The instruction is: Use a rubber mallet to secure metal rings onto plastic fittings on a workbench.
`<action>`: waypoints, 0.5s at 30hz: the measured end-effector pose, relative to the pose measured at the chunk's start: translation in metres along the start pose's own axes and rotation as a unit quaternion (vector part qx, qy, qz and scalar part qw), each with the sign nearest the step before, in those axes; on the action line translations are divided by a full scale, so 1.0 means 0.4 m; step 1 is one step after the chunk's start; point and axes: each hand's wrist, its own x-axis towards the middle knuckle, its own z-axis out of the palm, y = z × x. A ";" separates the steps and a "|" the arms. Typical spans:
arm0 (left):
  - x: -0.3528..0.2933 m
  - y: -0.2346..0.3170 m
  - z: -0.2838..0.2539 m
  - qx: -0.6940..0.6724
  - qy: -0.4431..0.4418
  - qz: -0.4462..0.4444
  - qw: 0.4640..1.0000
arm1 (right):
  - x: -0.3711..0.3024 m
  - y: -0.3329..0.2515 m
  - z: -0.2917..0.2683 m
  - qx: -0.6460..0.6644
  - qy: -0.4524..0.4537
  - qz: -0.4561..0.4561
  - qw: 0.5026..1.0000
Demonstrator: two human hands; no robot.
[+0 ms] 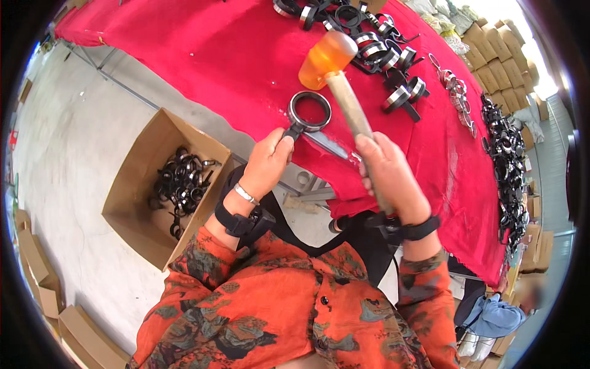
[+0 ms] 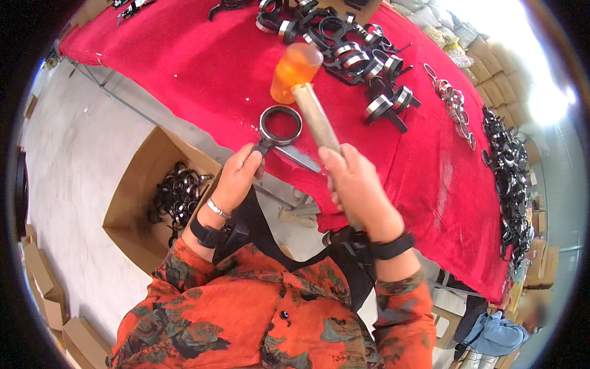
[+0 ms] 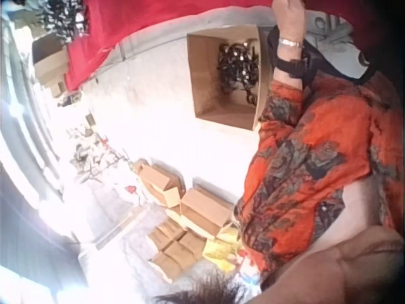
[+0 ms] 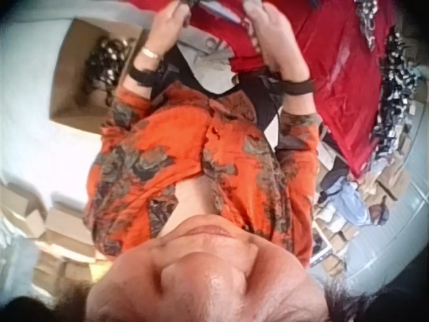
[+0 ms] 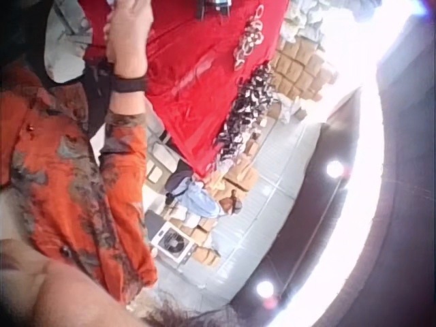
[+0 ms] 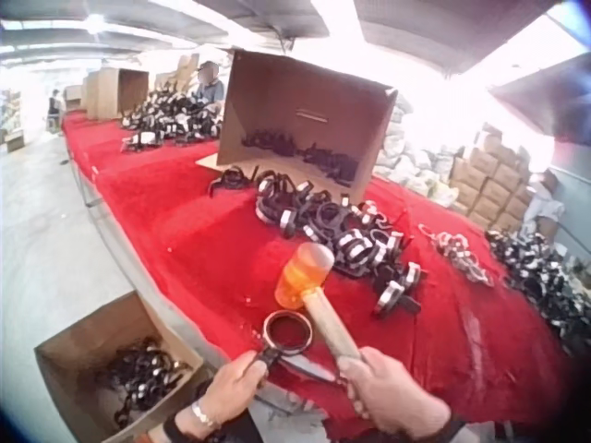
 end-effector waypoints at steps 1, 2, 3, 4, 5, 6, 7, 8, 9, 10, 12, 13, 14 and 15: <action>-0.004 -0.003 -0.009 0.002 -0.003 0.000 1.000 | -0.009 -0.021 -0.008 0.005 0.006 -0.012 1.000; -0.007 -0.009 -0.015 -0.002 0.010 0.002 1.000 | -0.012 -0.040 -0.015 0.006 0.008 -0.025 1.000; -0.008 -0.014 -0.013 -0.009 0.021 0.003 1.000 | -0.028 -0.050 -0.025 0.012 0.019 -0.052 0.998; -0.006 -0.011 -0.012 -0.010 0.024 0.001 1.000 | -0.043 -0.064 -0.033 0.041 0.026 -0.075 0.996; -0.005 -0.003 -0.012 -0.006 0.021 0.012 1.000 | -0.056 -0.064 -0.037 0.064 0.038 -0.116 0.990; -0.006 0.001 -0.014 -0.001 0.020 0.022 1.000 | -0.065 -0.059 -0.037 0.088 0.050 -0.157 0.982; -0.009 -0.002 -0.016 0.000 0.020 0.020 1.000 | -0.060 -0.024 -0.020 0.092 0.073 -0.154 0.981; -0.005 0.005 -0.010 0.000 0.014 0.021 1.000 | -0.050 0.022 -0.005 0.095 0.105 -0.154 0.978; -0.002 0.011 -0.002 0.000 0.008 0.021 1.000 | -0.037 0.066 0.004 0.044 0.097 -0.102 0.989; 0.003 0.013 0.005 -0.002 -0.001 0.024 1.000 | -0.026 0.098 0.001 -0.049 0.023 -0.019 0.998; 0.003 -0.003 -0.014 -0.015 -0.030 0.015 0.999 | -0.028 0.067 -0.016 0.094 0.008 0.025 0.995; 0.002 -0.004 -0.022 -0.010 -0.027 0.014 0.999 | -0.024 0.051 -0.028 0.122 -0.014 0.027 0.992; 0.003 -0.006 -0.022 -0.014 -0.027 0.012 0.999 | -0.030 0.039 -0.042 0.149 -0.031 0.030 0.988; 0.004 -0.006 -0.021 -0.017 -0.027 0.009 0.999 | -0.046 0.035 -0.046 0.145 -0.028 0.017 0.989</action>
